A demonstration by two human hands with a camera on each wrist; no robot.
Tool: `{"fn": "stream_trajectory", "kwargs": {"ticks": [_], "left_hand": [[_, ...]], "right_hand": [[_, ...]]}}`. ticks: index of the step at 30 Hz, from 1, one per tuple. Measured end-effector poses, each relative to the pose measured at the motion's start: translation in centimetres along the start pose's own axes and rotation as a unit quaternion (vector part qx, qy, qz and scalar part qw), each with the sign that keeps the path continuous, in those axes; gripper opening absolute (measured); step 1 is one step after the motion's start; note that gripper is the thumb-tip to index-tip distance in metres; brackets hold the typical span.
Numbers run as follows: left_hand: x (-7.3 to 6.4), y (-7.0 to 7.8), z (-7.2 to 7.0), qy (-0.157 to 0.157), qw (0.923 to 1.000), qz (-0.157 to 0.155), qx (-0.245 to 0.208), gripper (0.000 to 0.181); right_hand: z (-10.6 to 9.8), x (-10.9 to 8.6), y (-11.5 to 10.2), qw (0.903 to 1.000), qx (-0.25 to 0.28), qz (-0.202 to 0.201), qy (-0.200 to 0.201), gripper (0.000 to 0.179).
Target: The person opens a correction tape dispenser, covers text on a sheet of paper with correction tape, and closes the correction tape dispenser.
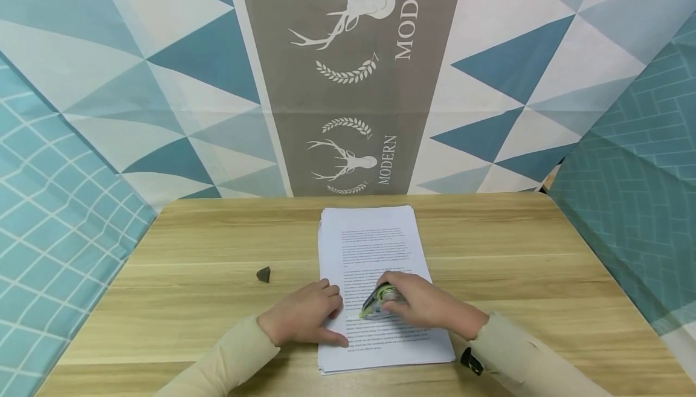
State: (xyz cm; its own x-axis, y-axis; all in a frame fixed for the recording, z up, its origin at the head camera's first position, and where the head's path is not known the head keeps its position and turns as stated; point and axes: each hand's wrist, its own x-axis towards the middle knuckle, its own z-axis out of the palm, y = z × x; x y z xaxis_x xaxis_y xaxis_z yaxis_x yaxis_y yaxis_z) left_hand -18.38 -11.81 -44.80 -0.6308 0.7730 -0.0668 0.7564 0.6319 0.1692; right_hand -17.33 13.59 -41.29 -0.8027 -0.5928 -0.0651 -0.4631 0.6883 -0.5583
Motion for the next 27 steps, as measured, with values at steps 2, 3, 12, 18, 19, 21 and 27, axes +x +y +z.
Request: {"fn": "stream_trajectory", "kwargs": {"ticks": [2, 3, 12, 18, 19, 21, 27], "left_hand": [[0.0, 0.0, -0.1, 0.000, 1.0000, -0.001, 0.000, 0.049], [-0.1, 0.1, -0.1, 0.000, 1.0000, -0.001, 0.001, 0.049], [-0.3, 0.2, -0.3, 0.005, 0.9999, -0.008, 0.003, 0.049], [-0.3, 0.3, -0.4, 0.008, 0.9998, -0.017, -0.005, 0.049], [-0.3, 0.3, -0.4, 0.010, 0.9998, -0.016, -0.005, 0.049], [-0.3, 0.3, -0.4, 0.016, 0.9997, -0.015, -0.006, 0.048], [0.0, 0.0, -0.6, 0.028, 0.9994, -0.018, -0.003, 0.045]], "right_hand": [[-0.2, -0.2, 0.1, 1.0000, 0.001, -0.002, 0.001, 0.024], [-0.3, -0.3, 0.2, 1.0000, 0.000, -0.006, 0.004, 0.023], [-1.1, -1.0, 0.8, 0.9999, -0.001, -0.010, 0.008, 0.024], [-0.9, -1.1, 1.5, 0.9990, 0.044, -0.007, 0.002, 0.023], [-0.8, -1.2, 1.7, 0.9985, 0.055, -0.007, 0.003, 0.023], [-0.7, -1.4, 2.1, 0.9970, 0.076, -0.008, 0.005, 0.022], [-0.8, -1.8, 2.7, 0.9924, 0.121, -0.006, 0.019, 0.022]]}}
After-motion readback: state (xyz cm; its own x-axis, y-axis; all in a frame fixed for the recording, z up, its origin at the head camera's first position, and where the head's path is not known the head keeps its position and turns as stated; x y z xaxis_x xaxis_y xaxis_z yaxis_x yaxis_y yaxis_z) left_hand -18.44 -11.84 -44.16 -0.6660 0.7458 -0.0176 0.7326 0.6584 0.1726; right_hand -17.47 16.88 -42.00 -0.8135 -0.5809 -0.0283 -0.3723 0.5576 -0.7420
